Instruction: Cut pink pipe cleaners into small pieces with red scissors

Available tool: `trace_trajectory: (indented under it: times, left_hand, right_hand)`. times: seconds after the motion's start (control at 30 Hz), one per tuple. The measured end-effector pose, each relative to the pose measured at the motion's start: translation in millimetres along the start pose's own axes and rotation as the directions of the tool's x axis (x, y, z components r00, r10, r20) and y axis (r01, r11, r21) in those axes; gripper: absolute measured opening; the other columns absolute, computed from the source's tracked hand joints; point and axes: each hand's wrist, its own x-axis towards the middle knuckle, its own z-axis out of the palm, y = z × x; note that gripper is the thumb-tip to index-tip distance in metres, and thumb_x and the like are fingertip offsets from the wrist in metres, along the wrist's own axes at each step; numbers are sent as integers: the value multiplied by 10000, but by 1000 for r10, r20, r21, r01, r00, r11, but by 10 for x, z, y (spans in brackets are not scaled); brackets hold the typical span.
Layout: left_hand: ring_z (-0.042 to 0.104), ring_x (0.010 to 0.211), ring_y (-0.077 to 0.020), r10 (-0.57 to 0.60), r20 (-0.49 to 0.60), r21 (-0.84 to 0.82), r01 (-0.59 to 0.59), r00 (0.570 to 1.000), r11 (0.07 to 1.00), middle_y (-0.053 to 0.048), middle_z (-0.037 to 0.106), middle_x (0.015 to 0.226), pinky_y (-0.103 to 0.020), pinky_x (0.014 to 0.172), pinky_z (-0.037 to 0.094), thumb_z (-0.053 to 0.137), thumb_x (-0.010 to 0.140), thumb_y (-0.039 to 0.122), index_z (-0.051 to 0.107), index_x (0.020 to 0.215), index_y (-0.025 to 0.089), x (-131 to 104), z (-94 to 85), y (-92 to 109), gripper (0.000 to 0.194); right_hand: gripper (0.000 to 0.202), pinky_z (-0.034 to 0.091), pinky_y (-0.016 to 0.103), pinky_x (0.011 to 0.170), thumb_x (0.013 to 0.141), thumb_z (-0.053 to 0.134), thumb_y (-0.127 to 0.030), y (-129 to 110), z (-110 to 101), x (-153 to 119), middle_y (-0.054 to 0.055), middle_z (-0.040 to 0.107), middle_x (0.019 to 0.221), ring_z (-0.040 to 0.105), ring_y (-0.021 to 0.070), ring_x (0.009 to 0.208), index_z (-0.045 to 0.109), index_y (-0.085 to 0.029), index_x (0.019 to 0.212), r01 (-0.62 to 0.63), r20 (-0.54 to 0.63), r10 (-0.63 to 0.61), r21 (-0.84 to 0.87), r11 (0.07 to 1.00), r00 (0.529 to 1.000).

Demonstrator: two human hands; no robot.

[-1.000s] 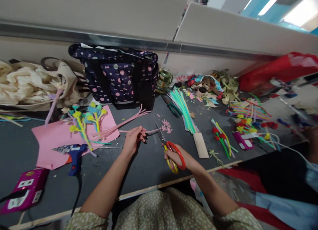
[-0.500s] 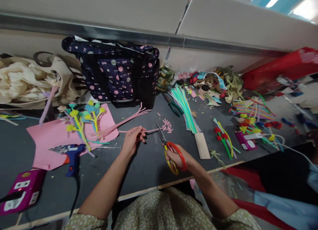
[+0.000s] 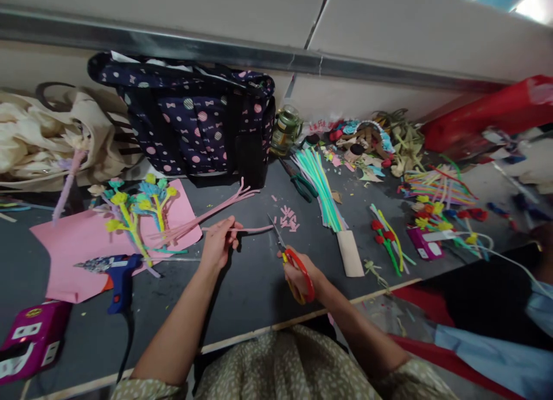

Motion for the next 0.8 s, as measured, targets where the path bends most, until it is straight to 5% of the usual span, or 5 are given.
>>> trace_trajectory:
  times: [0.33, 0.63, 0.8]
  left_hand:
    - [371, 391, -55, 47, 11, -58, -46, 999, 997, 38, 466, 477, -198, 389, 371, 682, 748, 390, 676, 713, 103, -16, 4, -27, 289]
    - [387, 393, -56, 71, 24, -123, -67, 997, 990, 38, 495, 487, -203, 404, 389, 701, 724, 382, 671, 736, 102, -15, -13, -24, 282]
    - [390, 392, -53, 73, 40, -117, -68, 997, 991, 34, 497, 487, -198, 407, 399, 700, 728, 387, 666, 730, 97, -39, 11, -49, 292]
  right_hand:
    - [286, 388, 166, 350, 770, 471, -334, 43, 78, -58, -70, 551, 613, 547, 93, 360, 493, -214, 1029, -28, 29, 27, 29, 999, 999]
    - [645, 527, 270, 626, 697, 581, -284, 56, -51, -128, 5, 649, 746, 710, 199, 763, 373, -166, 1296, -134, 99, 102, 405, 905, 990]
    - [706, 531, 286, 648, 631, 632, -280, -111, -118, -272, 54, 683, 842, 680, 228, 892, 407, -161, 1289, -157, 137, 108, 419, 895, 985]
